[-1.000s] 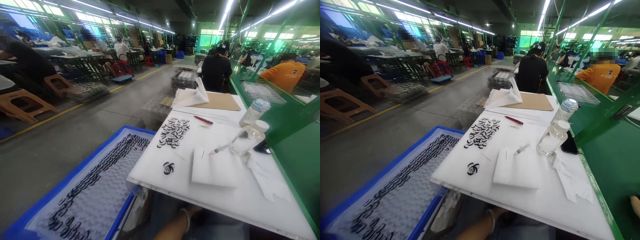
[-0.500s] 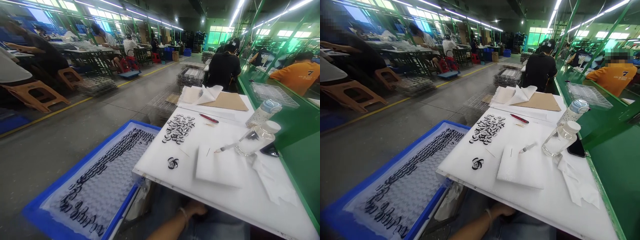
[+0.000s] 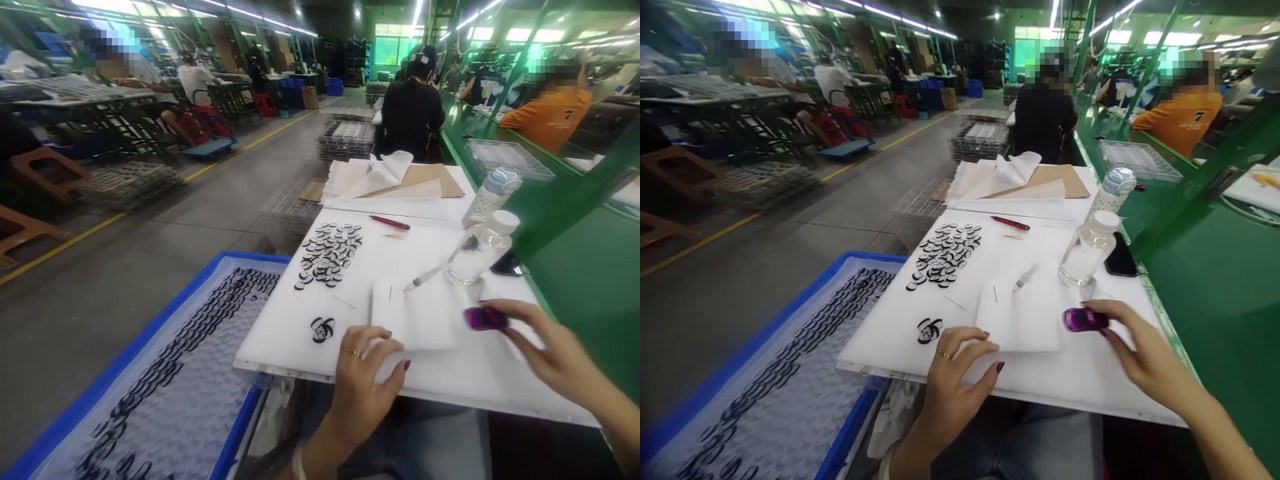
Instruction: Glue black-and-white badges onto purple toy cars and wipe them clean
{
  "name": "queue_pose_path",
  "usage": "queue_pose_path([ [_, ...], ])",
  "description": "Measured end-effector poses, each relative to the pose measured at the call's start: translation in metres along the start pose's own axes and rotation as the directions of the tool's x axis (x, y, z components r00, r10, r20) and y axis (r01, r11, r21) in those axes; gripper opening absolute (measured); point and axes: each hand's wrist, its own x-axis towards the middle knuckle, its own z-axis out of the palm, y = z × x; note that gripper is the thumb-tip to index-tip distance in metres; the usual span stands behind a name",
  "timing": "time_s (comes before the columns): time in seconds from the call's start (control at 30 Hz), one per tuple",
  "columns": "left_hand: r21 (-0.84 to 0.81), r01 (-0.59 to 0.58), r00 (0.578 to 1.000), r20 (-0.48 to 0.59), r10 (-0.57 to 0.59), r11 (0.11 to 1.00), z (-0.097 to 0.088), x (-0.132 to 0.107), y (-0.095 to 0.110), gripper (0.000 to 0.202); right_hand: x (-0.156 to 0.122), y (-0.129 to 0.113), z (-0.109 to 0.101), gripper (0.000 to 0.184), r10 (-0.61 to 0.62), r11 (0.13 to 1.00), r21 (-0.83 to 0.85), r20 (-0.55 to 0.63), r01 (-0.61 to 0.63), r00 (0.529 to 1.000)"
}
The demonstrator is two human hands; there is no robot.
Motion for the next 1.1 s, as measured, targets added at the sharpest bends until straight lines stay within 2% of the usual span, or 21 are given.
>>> queue_pose_path([
  [0.07, 0.061, 0.009, 0.999, 0.037, -0.011, 0.998, 0.013, 0.005, -0.007, 0.023, 0.014, -0.01, 0.022, 0.033, -0.097, 0.988, 0.137, 0.228, 0.067, 0.969],
  [0.1, 0.079, 0.013, 0.998, 0.065, -0.018, 0.997, 0.018, 0.005, -0.009, 0.028, 0.022, -0.015, 0.031, 0.036, -0.139, 0.98, 0.182, 0.302, 0.086, 0.943],
  [0.2, 0.117, 0.048, 0.992, 0.111, -0.061, 0.992, 0.028, 0.0, -0.015, 0.034, 0.036, -0.023, 0.049, 0.04, -0.161, 0.977, 0.193, 0.362, 0.095, 0.918],
  [0.27, 0.13, 0.076, 0.989, 0.116, -0.091, 0.989, 0.03, -0.003, -0.018, 0.032, 0.037, -0.022, 0.054, 0.038, -0.121, 0.984, 0.164, 0.312, 0.073, 0.942],
  [0.37, 0.121, 0.093, 0.981, 0.159, -0.112, 0.988, 0.029, -0.005, -0.021, 0.031, 0.029, -0.015, 0.06, 0.029, -0.005, 0.993, 0.116, 0.142, -0.011, 0.99],
  [0.43, 0.106, 0.082, 0.976, 0.19, -0.101, 0.991, 0.029, -0.004, -0.023, 0.031, 0.021, -0.012, 0.067, 0.024, 0.072, 0.99, 0.121, 0.053, -0.078, 0.996],
  [0.5, 0.104, 0.067, 0.976, 0.201, -0.087, 0.992, 0.028, -0.003, -0.024, 0.029, 0.016, -0.012, 0.076, 0.026, 0.162, 0.971, 0.174, 0.013, -0.161, 0.987],
  [0.63, 0.121, 0.056, 0.976, 0.202, -0.08, 0.991, 0.027, -0.002, -0.025, 0.026, 0.011, -0.017, 0.09, 0.04, 0.389, 0.864, 0.323, 0.061, -0.386, 0.919],
  [0.7, 0.119, 0.06, 0.977, 0.197, -0.082, 0.991, 0.027, -0.003, -0.025, 0.027, 0.009, -0.019, 0.092, 0.041, 0.434, 0.83, 0.346, 0.091, -0.437, 0.896],
  [0.93, 0.082, 0.011, 0.99, 0.141, -0.023, 0.997, 0.023, -0.007, -0.021, 0.031, -0.011, -0.027, 0.086, 0.036, 0.462, 0.811, 0.365, 0.081, -0.458, 0.883],
  [1.1, 0.073, -0.037, 0.991, 0.132, 0.028, 0.997, 0.013, -0.016, -0.017, 0.031, -0.027, -0.047, 0.082, 0.034, 0.486, 0.804, 0.353, 0.075, -0.479, 0.871],
])
